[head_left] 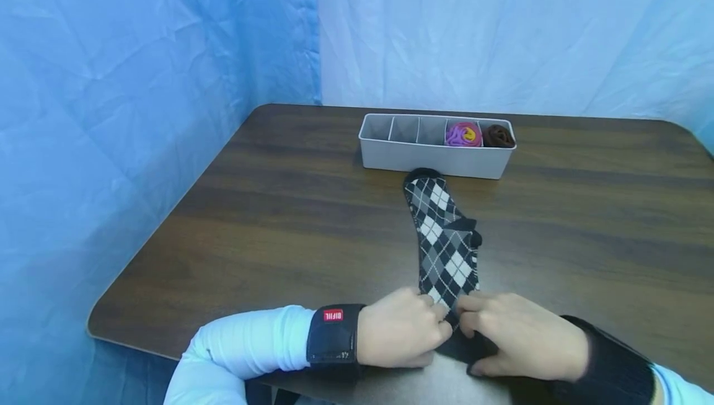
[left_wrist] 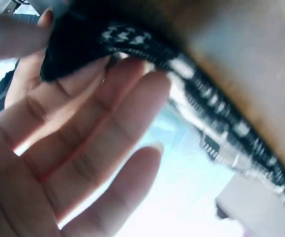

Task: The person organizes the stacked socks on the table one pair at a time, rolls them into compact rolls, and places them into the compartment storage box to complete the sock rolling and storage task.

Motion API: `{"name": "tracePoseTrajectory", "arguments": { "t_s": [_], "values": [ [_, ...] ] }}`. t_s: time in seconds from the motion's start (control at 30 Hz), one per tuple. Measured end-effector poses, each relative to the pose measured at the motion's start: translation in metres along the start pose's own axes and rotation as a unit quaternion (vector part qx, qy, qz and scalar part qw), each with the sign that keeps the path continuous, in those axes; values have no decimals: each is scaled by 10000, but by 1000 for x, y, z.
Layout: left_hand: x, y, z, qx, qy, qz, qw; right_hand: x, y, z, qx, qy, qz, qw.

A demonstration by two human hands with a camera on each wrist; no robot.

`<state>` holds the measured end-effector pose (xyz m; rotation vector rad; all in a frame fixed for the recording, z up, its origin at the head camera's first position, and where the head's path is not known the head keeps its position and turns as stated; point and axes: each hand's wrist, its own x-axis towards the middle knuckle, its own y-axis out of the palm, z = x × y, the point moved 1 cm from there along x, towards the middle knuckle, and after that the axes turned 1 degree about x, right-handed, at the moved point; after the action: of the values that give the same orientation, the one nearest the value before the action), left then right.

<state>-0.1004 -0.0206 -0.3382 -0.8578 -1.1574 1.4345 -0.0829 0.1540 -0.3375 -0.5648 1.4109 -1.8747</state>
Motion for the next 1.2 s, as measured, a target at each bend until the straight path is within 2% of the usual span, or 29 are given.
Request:
{"name": "tracePoseTrajectory", "arguments": {
  "t_s": [0.1,0.27,0.33,0.43,0.47,0.53,0.67,0.83,0.93,1.07,1.2],
  "values": [
    [1,2,6,-316,-137,-17,9994,2,2,0,-22,23,-34,10000],
    [0,2,16,-920,-319,113,9952,1,3,-2,-188,-465,-621,9968],
    [1,1,20,-1453,-531,243,9877,0,1,-4,56,-470,-683,9965],
    [2,2,27,-2359,-899,411,9667,0,-1,-8,545,-270,-610,9963],
    [2,3,29,-2559,-1006,420,9605,0,-2,-10,709,-159,-536,9959],
    [3,4,31,-2731,-1114,410,9546,2,-3,-13,916,18,-411,9949],
    [4,8,33,-2536,-1090,344,9605,5,-5,-19,916,297,-216,9951],
    [7,13,32,-2418,-1021,423,9640,7,-4,-23,713,475,-266,9960],
    [6,14,30,-1912,-983,331,9761,6,-3,-22,516,500,-430,9965],
    [5,12,26,-1282,-820,-6,9884,4,0,-20,18,225,-793,9966],
    [5,8,21,-1152,-301,-62,9929,3,0,-17,-330,-168,-1043,9939]
  ]
}}
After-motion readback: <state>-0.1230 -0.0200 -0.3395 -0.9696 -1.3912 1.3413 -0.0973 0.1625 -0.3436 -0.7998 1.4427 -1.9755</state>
